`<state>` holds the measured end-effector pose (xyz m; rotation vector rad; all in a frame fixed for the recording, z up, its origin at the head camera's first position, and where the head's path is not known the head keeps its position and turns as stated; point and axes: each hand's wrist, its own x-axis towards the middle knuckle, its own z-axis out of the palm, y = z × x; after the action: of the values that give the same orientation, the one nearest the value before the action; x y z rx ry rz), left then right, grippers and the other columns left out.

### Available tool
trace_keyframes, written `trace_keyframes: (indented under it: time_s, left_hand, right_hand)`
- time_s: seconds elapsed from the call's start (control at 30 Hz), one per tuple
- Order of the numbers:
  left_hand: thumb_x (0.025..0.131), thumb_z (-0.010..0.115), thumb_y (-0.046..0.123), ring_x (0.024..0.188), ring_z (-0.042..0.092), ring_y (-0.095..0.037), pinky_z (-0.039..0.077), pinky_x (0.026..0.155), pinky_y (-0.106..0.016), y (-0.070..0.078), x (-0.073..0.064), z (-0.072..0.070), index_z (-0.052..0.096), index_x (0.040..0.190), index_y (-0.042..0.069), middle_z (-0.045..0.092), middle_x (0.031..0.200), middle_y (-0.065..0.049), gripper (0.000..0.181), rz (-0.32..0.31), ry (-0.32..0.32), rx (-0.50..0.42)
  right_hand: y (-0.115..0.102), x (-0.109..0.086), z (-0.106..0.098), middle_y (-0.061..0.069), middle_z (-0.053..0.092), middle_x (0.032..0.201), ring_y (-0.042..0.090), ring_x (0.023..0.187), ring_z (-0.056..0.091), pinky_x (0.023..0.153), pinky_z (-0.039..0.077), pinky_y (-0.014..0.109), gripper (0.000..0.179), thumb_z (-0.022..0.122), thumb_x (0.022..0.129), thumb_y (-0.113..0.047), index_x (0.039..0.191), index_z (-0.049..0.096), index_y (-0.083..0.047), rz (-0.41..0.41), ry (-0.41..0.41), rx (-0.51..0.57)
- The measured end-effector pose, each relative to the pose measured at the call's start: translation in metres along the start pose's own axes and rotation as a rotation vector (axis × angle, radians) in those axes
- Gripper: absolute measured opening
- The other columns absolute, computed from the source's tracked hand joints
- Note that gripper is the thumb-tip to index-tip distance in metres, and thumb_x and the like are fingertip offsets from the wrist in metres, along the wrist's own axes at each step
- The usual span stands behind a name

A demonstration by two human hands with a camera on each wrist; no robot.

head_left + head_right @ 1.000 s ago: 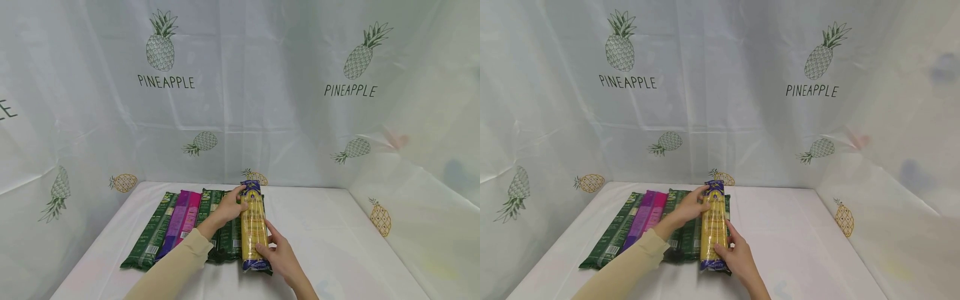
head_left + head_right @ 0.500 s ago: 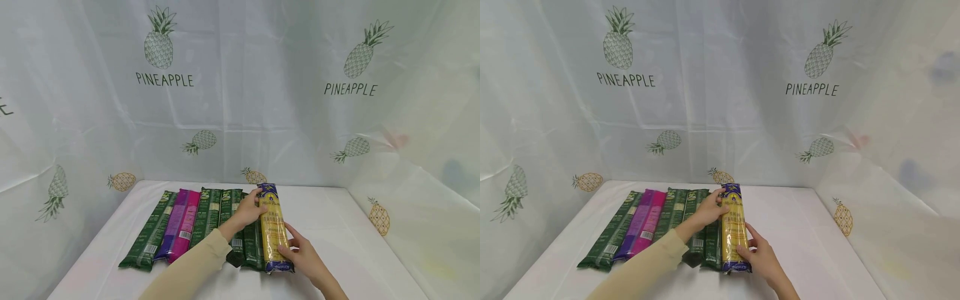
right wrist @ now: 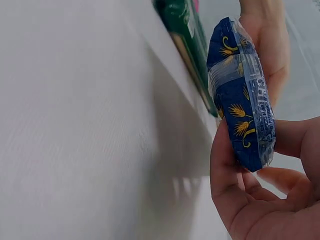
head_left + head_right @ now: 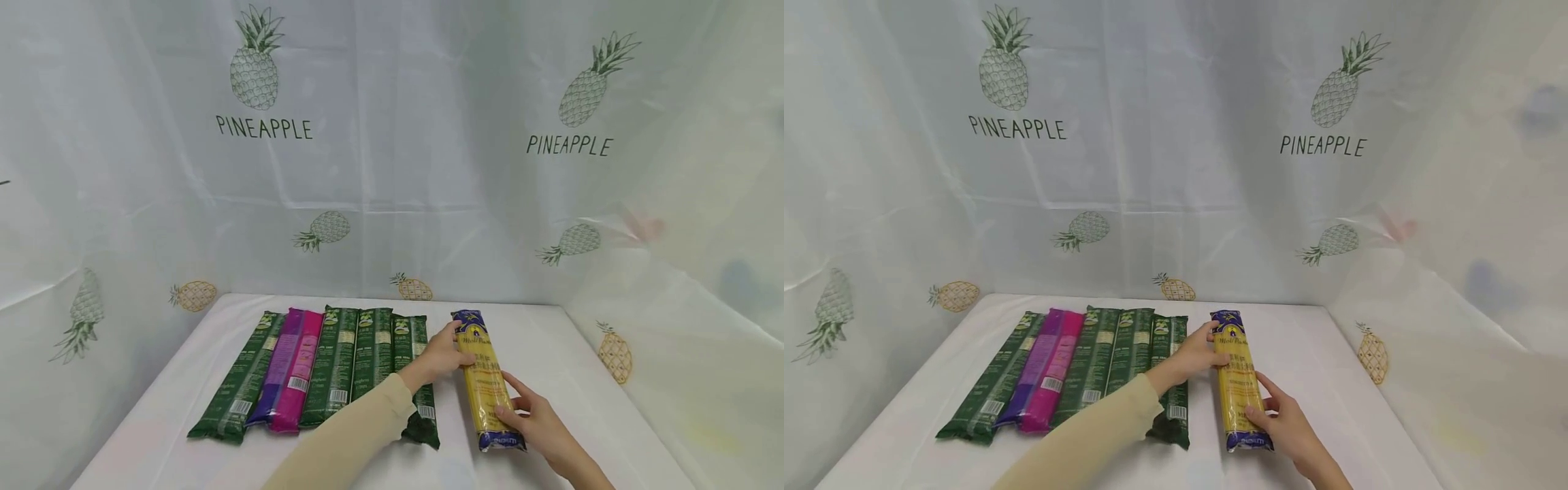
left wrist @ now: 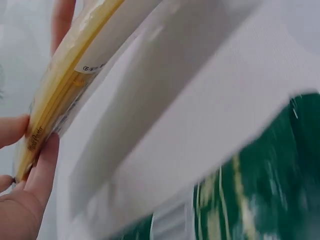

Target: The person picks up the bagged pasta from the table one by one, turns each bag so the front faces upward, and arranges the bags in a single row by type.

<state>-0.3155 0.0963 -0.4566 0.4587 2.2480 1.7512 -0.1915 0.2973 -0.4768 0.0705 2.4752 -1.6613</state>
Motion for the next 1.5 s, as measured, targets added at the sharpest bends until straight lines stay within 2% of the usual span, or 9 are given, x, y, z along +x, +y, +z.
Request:
trace_keyframes:
  time_s: [0.33, 0.47, 0.63, 0.9, 0.97, 1.07, 1.17, 1.33, 1.5]
  left_hand:
    - [0.099, 0.078, 0.019, 0.129, 0.061, -0.027, 0.052, 0.104, -0.045, -0.012, 0.013, 0.024, 0.036, 0.167, 0.017, 0.054, 0.156, -0.014, 0.080, -0.021, 0.006, 0.112]
    - [0.099, 0.078, 0.021, 0.141, 0.054, -0.031, 0.048, 0.111, -0.048, -0.016, 0.022, 0.030, 0.036, 0.167, 0.018, 0.053, 0.158, -0.014, 0.079, -0.054, 0.003, 0.152]
    - [0.097, 0.081, 0.020, 0.145, 0.050, -0.027, 0.041, 0.119, -0.044, -0.022, 0.033, 0.035, 0.034, 0.168, 0.021, 0.049, 0.162, -0.010, 0.085, -0.109, 0.005, 0.192]
    - [0.098, 0.080, 0.021, 0.146, 0.049, -0.029, 0.038, 0.121, -0.044, -0.024, 0.027, 0.038, 0.040, 0.165, 0.014, 0.050, 0.161, -0.013, 0.078, -0.034, -0.005, 0.237]
    - [0.098, 0.080, 0.024, 0.141, 0.052, -0.026, 0.040, 0.119, -0.041, -0.025, 0.028, 0.039, 0.043, 0.164, 0.015, 0.050, 0.159, -0.013, 0.076, -0.017, 0.000, 0.258]
    - [0.098, 0.080, 0.026, 0.121, 0.056, -0.019, 0.045, 0.110, -0.035, -0.029, 0.034, 0.044, 0.046, 0.163, 0.016, 0.049, 0.153, -0.012, 0.074, 0.002, -0.003, 0.271]
    - [0.099, 0.079, 0.029, 0.102, 0.051, -0.013, 0.046, 0.100, -0.031, -0.035, 0.044, 0.050, 0.046, 0.163, 0.018, 0.048, 0.140, -0.007, 0.073, -0.006, -0.022, 0.267]
    - [0.098, 0.079, 0.033, 0.102, 0.047, -0.009, 0.044, 0.102, -0.029, -0.045, 0.060, 0.061, 0.047, 0.162, 0.025, 0.049, 0.129, 0.000, 0.072, -0.045, -0.018, 0.295]
    - [0.098, 0.080, 0.034, 0.107, 0.054, -0.010, 0.046, 0.105, -0.032, -0.049, 0.066, 0.066, 0.049, 0.161, 0.027, 0.054, 0.130, 0.000, 0.071, -0.041, 0.011, 0.348]
  right_hand:
    - [0.009, 0.006, -0.020, 0.014, 0.069, 0.107, 0.023, 0.088, 0.068, 0.071, 0.057, 0.031, 0.082, 0.073, 0.102, -0.016, 0.168, 0.026, -0.002, 0.012, 0.009, -0.098]
    - [0.012, 0.012, -0.025, 0.013, 0.068, 0.105, 0.022, 0.085, 0.066, 0.070, 0.055, 0.030, 0.080, 0.073, 0.102, -0.015, 0.167, 0.029, -0.003, 0.032, 0.026, -0.143]
    - [0.013, 0.020, -0.026, 0.014, 0.069, 0.105, 0.021, 0.084, 0.066, 0.070, 0.053, 0.031, 0.078, 0.074, 0.101, -0.015, 0.166, 0.032, -0.003, 0.030, 0.045, -0.184]
    - [0.017, 0.027, -0.028, 0.014, 0.071, 0.109, 0.020, 0.086, 0.065, 0.073, 0.052, 0.036, 0.077, 0.077, 0.099, -0.024, 0.163, 0.039, -0.004, 0.043, 0.067, -0.311]
    - [0.016, 0.027, -0.031, 0.014, 0.072, 0.109, 0.020, 0.087, 0.065, 0.074, 0.052, 0.037, 0.079, 0.078, 0.099, -0.029, 0.163, 0.040, -0.003, 0.037, 0.071, -0.368]
    - [0.014, 0.025, -0.037, 0.011, 0.073, 0.105, 0.020, 0.086, 0.063, 0.071, 0.051, 0.037, 0.082, 0.078, 0.098, -0.037, 0.162, 0.040, -0.003, 0.031, 0.069, -0.433]
    - [0.012, 0.022, -0.043, 0.008, 0.071, 0.097, 0.021, 0.081, 0.060, 0.067, 0.048, 0.037, 0.083, 0.076, 0.099, -0.038, 0.162, 0.039, -0.001, 0.031, 0.058, -0.459]
    - [0.013, 0.022, -0.048, 0.005, 0.072, 0.091, 0.020, 0.076, 0.060, 0.065, 0.048, 0.037, 0.081, 0.074, 0.101, -0.037, 0.161, 0.039, 0.003, 0.009, 0.044, -0.522]
    - [0.018, 0.026, -0.052, 0.003, 0.074, 0.090, 0.018, 0.076, 0.062, 0.065, 0.050, 0.036, 0.080, 0.074, 0.101, -0.040, 0.159, 0.041, 0.004, -0.012, 0.047, -0.583]
